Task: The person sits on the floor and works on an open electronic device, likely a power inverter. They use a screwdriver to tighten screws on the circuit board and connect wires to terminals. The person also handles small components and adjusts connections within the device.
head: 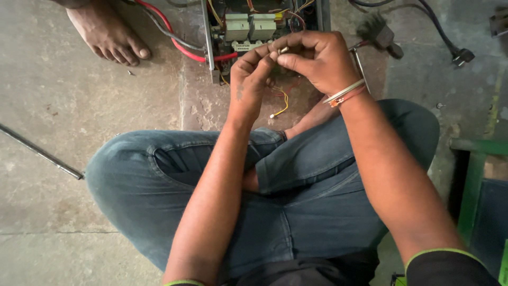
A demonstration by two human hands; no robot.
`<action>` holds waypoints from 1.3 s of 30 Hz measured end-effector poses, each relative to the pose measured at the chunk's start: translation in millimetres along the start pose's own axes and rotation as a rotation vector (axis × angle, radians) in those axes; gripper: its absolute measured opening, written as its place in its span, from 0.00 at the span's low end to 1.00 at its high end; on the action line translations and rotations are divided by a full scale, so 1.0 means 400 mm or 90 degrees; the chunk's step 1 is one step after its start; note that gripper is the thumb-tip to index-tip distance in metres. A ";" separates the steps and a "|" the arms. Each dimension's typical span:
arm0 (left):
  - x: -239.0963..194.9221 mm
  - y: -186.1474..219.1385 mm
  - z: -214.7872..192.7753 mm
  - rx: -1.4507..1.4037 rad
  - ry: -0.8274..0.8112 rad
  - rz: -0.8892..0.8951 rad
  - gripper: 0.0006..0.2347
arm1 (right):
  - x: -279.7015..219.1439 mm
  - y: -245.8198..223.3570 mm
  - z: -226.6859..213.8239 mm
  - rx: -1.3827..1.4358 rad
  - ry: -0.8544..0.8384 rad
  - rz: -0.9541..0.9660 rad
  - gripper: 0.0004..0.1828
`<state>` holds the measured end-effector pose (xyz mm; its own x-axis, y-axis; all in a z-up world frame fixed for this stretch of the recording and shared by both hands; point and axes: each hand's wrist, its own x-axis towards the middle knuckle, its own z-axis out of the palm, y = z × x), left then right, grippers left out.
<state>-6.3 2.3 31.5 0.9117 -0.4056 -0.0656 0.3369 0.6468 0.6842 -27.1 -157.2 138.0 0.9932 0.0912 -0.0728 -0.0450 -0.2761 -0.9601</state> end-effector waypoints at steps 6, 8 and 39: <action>0.000 0.019 0.023 0.053 0.001 0.023 0.11 | -0.001 -0.004 -0.012 0.018 -0.008 0.027 0.10; -0.001 0.026 0.023 0.090 -0.008 0.033 0.12 | -0.002 0.000 -0.018 0.051 -0.007 0.038 0.10; 0.014 -0.016 -0.012 0.206 0.223 0.074 0.14 | 0.254 0.262 -0.085 0.055 0.106 0.252 0.07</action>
<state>-2.1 -1.1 23.3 0.9819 -0.0652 -0.1778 0.1887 0.4180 0.8887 72.8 -209.2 39.3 0.9010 -0.1623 -0.4023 -0.4276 -0.1765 -0.8866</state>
